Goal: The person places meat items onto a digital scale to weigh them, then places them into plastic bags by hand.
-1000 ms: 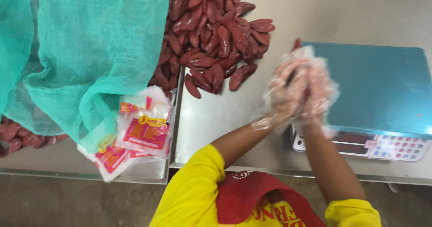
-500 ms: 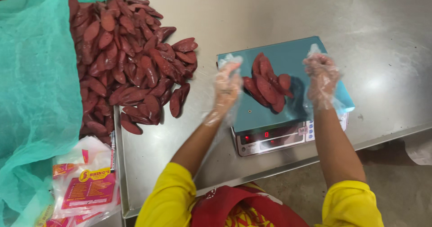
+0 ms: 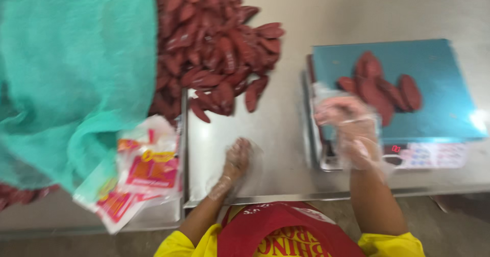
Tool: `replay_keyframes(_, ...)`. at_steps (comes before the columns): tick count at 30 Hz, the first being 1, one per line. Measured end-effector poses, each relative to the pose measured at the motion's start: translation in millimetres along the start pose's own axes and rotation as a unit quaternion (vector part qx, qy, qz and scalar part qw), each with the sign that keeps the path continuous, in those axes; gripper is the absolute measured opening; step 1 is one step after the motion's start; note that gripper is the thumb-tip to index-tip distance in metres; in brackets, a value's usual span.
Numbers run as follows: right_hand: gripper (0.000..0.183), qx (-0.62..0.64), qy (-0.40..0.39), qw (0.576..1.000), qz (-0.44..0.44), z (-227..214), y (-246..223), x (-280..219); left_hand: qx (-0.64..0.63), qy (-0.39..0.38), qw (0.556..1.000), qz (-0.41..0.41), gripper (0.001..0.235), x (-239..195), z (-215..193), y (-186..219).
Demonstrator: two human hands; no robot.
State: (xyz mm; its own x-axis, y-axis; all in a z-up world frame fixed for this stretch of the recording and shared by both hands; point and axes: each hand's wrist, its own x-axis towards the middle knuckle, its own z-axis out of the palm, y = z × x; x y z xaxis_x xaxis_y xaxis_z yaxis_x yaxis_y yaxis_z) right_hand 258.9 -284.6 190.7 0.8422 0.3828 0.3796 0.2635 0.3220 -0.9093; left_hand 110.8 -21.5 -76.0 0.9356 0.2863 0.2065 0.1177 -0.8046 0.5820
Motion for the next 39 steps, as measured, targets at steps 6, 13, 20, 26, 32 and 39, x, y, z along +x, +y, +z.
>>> replay_keyframes(6,0.020,-0.262,-0.084,0.940,0.199,109,197,73,-0.675,-0.108,0.678,-0.272,0.024,-83,-86,12)
replay_keyframes(13,0.042,-0.693,-0.136,0.679,-0.201,168,207,112,-0.231,-0.175,0.909,-0.299,0.039,-40,-184,31)
replay_keyframes(20,0.024,-0.689,-0.292,0.662,0.043,151,219,75,0.069,0.076,0.995,0.022,0.074,80,-183,16)
replay_keyframes(26,0.035,-0.405,-0.070,0.903,0.129,114,217,52,0.059,0.063,0.996,-0.017,0.042,184,-168,9)
replay_keyframes(32,0.037,-0.372,0.037,0.901,0.221,143,177,52,-0.457,0.188,0.841,-0.219,0.021,193,-166,-40)
replay_keyframes(39,0.051,-0.543,-0.157,0.824,-0.041,223,214,58,-0.506,0.086,0.854,-0.084,0.041,182,-161,-80)
